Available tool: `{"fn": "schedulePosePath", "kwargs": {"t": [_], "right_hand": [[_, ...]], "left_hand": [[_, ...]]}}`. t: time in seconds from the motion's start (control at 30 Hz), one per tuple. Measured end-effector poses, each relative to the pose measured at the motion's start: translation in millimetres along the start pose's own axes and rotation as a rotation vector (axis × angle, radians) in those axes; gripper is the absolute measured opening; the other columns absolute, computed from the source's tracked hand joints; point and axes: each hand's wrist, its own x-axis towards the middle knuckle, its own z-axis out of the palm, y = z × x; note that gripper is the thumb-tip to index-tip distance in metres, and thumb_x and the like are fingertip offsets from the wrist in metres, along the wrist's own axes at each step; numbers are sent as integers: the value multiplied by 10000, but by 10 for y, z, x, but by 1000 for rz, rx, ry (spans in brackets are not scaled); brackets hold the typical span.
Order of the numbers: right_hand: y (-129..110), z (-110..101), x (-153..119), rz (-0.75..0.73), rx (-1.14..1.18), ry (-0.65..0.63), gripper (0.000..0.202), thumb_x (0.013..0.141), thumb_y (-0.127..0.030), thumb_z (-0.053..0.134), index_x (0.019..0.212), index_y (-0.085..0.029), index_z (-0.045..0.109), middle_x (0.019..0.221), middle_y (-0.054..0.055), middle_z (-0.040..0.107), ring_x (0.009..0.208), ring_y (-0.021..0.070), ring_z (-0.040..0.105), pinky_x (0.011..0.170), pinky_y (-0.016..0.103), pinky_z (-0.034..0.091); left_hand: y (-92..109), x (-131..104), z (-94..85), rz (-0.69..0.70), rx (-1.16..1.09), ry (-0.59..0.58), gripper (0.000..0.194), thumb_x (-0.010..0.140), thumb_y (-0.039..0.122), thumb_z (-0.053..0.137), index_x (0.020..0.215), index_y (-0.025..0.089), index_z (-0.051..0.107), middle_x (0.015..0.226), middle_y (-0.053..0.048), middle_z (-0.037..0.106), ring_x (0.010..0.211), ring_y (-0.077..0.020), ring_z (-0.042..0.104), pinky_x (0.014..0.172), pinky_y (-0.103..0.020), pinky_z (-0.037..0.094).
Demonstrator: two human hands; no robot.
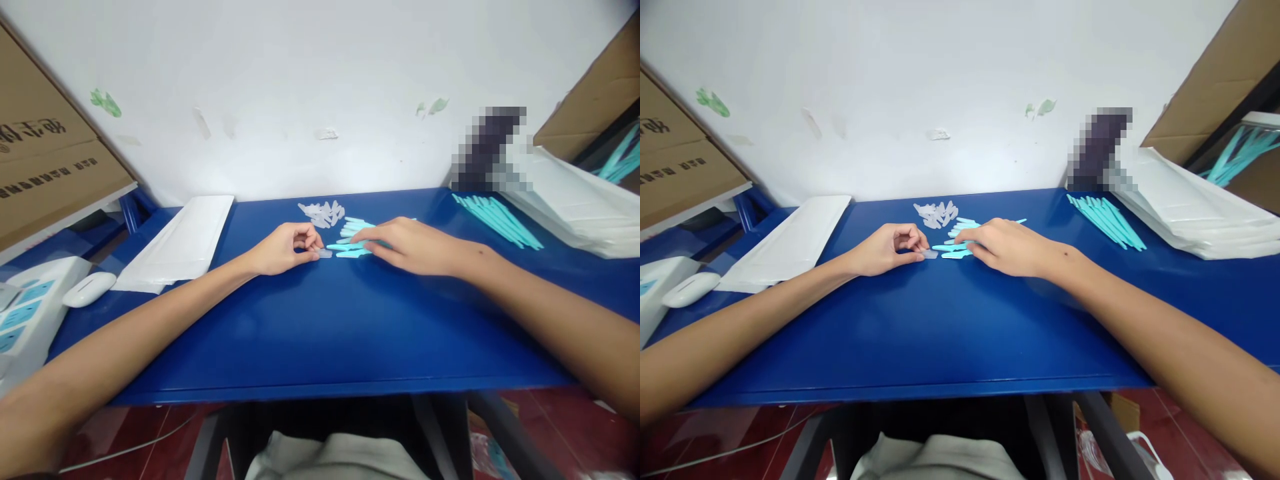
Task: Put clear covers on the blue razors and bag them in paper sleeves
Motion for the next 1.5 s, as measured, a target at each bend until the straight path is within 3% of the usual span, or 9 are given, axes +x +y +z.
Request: {"fn": "schedulePosePath", "kwargs": {"t": [0.13, 0.33, 0.5, 0.8, 0.97, 1.17, 1.5], "right_hand": [[-11, -12, 15, -12, 48, 51, 391, 990, -197, 428, 1272, -171, 697, 1178, 109, 751, 977, 234, 709, 794, 322, 494], [-6, -15, 26, 11, 59, 87, 383, 976, -216, 457, 1247, -165, 724, 1085, 124, 753, 938, 243, 707, 775, 334, 510], [7, 15, 30, 79, 79, 154, 377, 980, -231, 445, 1226, -164, 723, 1177, 112, 759, 1021, 255, 710, 863, 365, 525], [-44, -42, 49, 202, 264, 88, 230, 943, -287, 470, 987, -182, 670, 947, 59, 754, 785, 197, 671, 725, 313, 474], [-35, -56, 54, 239, 357, 30, 239, 941, -296, 508, 1030, -186, 700, 934, 49, 764, 781, 189, 685, 735, 310, 499], [-23, -4, 36, 111, 248, 75, 341, 958, -256, 491, 1178, -179, 739, 1136, 85, 770, 925, 219, 713, 802, 333, 532], [1, 29, 40, -2, 78, 80, 367, 958, -192, 478, 1203, -184, 751, 1070, 96, 769, 847, 212, 702, 726, 316, 514]], "left_hand": [[-25, 3, 5, 5, -8, 15, 390, 834, 285, 711, 729, 207, 344, 943, -71, 678, 877, -160, 670, 822, -337, 564], [-69, 18, 9, 6, -28, 59, 380, 827, 278, 714, 722, 203, 357, 947, -69, 678, 899, -166, 670, 848, -355, 568], [-95, 24, 8, 1, -29, 79, 365, 816, 286, 720, 721, 200, 378, 938, -72, 675, 896, -171, 676, 838, -355, 572], [-110, 27, 26, 5, -69, 78, 354, 817, 265, 726, 723, 196, 392, 952, -86, 712, 939, -190, 709, 843, -347, 569], [-112, 31, 8, -11, -61, 73, 347, 815, 271, 734, 725, 192, 408, 968, -91, 720, 965, -198, 712, 851, -355, 571], [-136, 38, -28, -23, -91, 32, 347, 828, 279, 743, 740, 191, 419, 1016, -109, 737, 980, -210, 718, 863, -377, 576], [-97, 48, -20, -35, -119, 20, 334, 802, 247, 767, 726, 170, 451, 962, -98, 732, 921, -189, 709, 864, -369, 562]]}}
